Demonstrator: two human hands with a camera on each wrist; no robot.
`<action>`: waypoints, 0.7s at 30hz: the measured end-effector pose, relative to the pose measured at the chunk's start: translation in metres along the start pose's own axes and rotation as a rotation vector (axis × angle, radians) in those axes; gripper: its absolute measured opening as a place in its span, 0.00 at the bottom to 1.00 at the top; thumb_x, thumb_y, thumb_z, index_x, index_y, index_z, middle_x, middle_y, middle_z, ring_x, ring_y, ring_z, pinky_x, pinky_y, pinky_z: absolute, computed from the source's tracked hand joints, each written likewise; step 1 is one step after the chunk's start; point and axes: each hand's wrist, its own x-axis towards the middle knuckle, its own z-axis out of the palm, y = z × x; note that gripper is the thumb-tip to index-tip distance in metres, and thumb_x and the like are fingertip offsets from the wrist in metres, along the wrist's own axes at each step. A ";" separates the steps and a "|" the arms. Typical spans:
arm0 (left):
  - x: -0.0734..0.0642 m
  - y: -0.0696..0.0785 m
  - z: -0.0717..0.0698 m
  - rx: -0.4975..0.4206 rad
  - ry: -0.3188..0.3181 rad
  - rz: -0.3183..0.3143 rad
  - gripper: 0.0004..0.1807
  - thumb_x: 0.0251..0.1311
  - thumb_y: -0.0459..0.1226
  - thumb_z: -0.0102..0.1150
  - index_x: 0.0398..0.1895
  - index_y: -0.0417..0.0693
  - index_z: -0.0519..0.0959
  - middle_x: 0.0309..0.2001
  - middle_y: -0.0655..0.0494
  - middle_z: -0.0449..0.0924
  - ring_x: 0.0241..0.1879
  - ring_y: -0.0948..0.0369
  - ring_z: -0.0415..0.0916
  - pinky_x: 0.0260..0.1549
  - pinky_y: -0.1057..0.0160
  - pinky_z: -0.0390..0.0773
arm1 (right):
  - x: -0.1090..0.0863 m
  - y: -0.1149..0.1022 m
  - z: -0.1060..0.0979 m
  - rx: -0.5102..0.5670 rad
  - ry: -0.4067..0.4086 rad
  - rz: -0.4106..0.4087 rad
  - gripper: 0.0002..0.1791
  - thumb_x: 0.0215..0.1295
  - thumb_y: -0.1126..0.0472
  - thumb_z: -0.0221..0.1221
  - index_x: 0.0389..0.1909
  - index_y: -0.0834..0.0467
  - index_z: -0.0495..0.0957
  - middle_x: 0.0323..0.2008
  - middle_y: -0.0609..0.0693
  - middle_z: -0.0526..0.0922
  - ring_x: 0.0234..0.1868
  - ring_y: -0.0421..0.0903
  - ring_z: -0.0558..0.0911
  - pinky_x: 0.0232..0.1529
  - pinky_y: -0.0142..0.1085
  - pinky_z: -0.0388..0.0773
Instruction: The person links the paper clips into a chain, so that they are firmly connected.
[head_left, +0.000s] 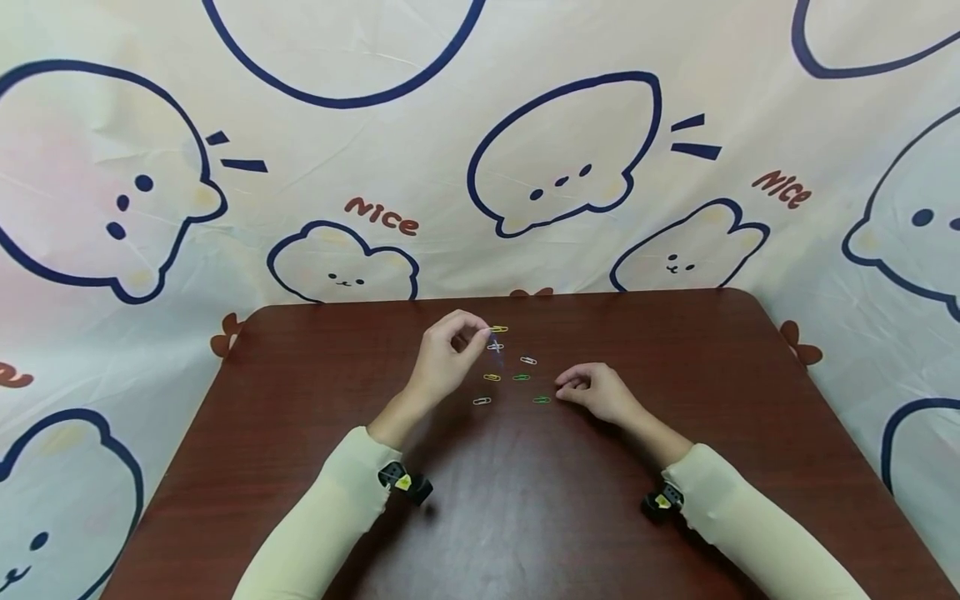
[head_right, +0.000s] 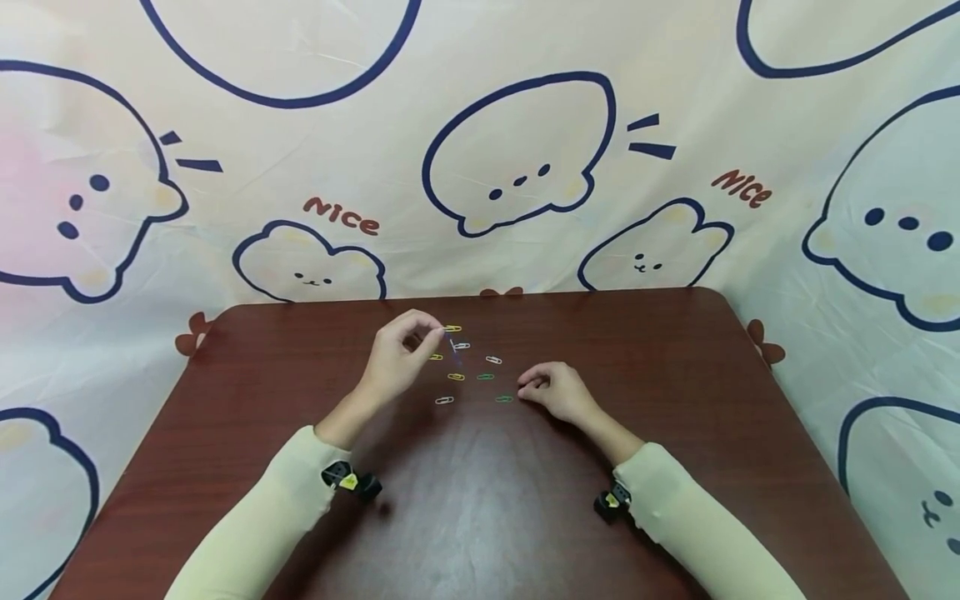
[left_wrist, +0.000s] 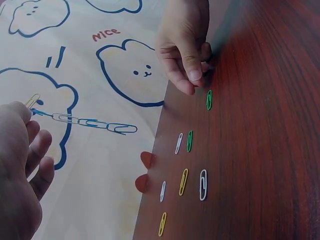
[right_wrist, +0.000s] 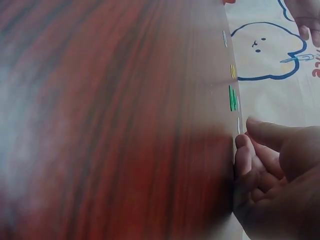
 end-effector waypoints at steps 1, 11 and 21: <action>0.000 -0.001 0.000 0.001 -0.003 0.001 0.03 0.65 0.27 0.63 0.35 0.33 0.81 0.33 0.45 0.81 0.27 0.57 0.74 0.29 0.65 0.76 | 0.000 -0.001 0.001 0.000 -0.003 0.004 0.06 0.63 0.62 0.70 0.40 0.58 0.87 0.31 0.47 0.85 0.30 0.44 0.79 0.33 0.36 0.77; 0.001 -0.018 0.006 -0.027 -0.019 -0.032 0.03 0.66 0.26 0.62 0.35 0.31 0.81 0.33 0.43 0.80 0.27 0.55 0.74 0.29 0.60 0.76 | 0.002 -0.008 0.007 -0.038 -0.035 -0.014 0.06 0.60 0.64 0.72 0.37 0.58 0.87 0.27 0.44 0.84 0.25 0.43 0.78 0.29 0.35 0.75; 0.001 -0.026 0.004 -0.041 -0.041 -0.003 0.03 0.68 0.32 0.64 0.37 0.40 0.84 0.34 0.52 0.82 0.28 0.60 0.75 0.29 0.64 0.77 | 0.006 -0.015 0.014 -0.101 -0.048 -0.048 0.04 0.57 0.64 0.73 0.33 0.57 0.87 0.24 0.43 0.83 0.23 0.40 0.77 0.27 0.33 0.73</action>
